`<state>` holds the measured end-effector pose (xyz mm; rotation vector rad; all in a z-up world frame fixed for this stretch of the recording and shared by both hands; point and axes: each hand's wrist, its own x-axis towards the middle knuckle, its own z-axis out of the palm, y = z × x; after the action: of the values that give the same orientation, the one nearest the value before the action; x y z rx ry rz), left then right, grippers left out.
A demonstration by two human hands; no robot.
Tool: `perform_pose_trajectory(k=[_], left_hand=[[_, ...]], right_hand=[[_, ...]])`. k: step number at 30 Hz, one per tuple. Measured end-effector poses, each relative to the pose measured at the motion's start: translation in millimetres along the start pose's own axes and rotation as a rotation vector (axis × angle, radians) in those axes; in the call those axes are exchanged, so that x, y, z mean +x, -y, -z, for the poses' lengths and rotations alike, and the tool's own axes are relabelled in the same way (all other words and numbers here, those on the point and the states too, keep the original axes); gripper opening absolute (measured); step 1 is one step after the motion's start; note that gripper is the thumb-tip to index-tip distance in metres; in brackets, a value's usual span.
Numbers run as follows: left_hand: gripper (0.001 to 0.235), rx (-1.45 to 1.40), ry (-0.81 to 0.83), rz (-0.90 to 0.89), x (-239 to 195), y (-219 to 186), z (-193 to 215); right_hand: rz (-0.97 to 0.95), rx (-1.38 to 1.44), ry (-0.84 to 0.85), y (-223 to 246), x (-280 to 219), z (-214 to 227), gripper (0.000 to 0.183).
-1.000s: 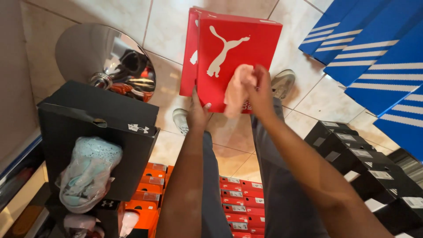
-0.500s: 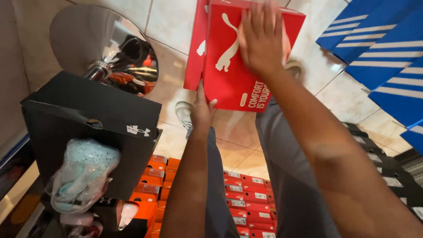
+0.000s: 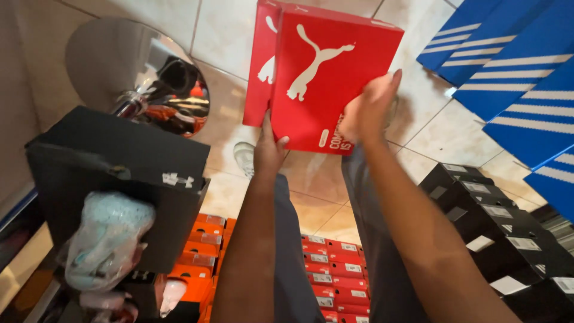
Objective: Opening shoe boxes to inspect contents and rearranging them within a storage area.
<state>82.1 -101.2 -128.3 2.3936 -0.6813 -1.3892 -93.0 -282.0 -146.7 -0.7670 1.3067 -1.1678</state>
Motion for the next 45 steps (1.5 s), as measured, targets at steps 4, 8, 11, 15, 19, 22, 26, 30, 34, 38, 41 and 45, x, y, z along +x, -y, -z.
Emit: perform_pose_trajectory(k=[4,8,11,15,19,22,26,30,34,38,41,45], left_hand=[[0.086,-0.052,0.031,-0.011,-1.5,6.7,-1.3],[0.101,-0.149,0.054,-0.131,1.6,16.0,-2.2],[0.079,-0.339,-0.123,-0.309,-48.4,-55.3,46.7],[0.07,-0.796,0.044,-0.35,-145.2,-144.3,131.3],[0.068,-0.537,-0.116,-0.409,-153.7,-128.7,152.2],[0.067,-0.429,-0.36,-0.47,-136.2,-122.5,156.1],[0.06,-0.309,-0.462,-0.411,-132.7,-117.0,161.7],[0.052,-0.276,-0.438,-0.402,-140.9,-135.2,168.6],[0.052,-0.26,-0.518,-0.392,-129.2,-128.4,152.6],[0.054,-0.301,-0.589,-0.416,-121.0,-119.5,150.3],[0.052,-0.28,-0.588,-0.43,-122.5,-120.9,155.2],[0.048,-0.208,-0.624,-0.478,-122.2,-120.7,144.3]], right_hand=[[-0.247,-0.125,0.088,28.6,15.3,30.0,0.026],[-0.295,-0.243,0.033,106.3,-20.0,19.2,0.026],[-0.371,-0.046,0.059,178.5,-65.9,-36.7,0.046],[0.753,-0.184,0.623,115.8,-108.4,-66.9,0.098],[-0.376,0.226,0.514,84.0,-185.8,-129.4,0.046],[-0.372,0.271,0.54,94.6,-191.3,-172.0,0.06],[-0.157,-0.217,0.702,52.7,-149.0,-165.9,0.068],[-0.133,-0.202,0.17,17.5,-108.4,-192.5,0.076],[0.169,-0.345,0.307,24.5,-120.7,-205.2,0.061],[0.15,-0.378,0.741,57.3,-165.7,-172.3,0.066],[0.39,-0.351,0.464,-47.6,-114.2,-176.0,0.105],[0.22,-0.28,0.454,-49.8,-82.9,-178.2,0.065]])
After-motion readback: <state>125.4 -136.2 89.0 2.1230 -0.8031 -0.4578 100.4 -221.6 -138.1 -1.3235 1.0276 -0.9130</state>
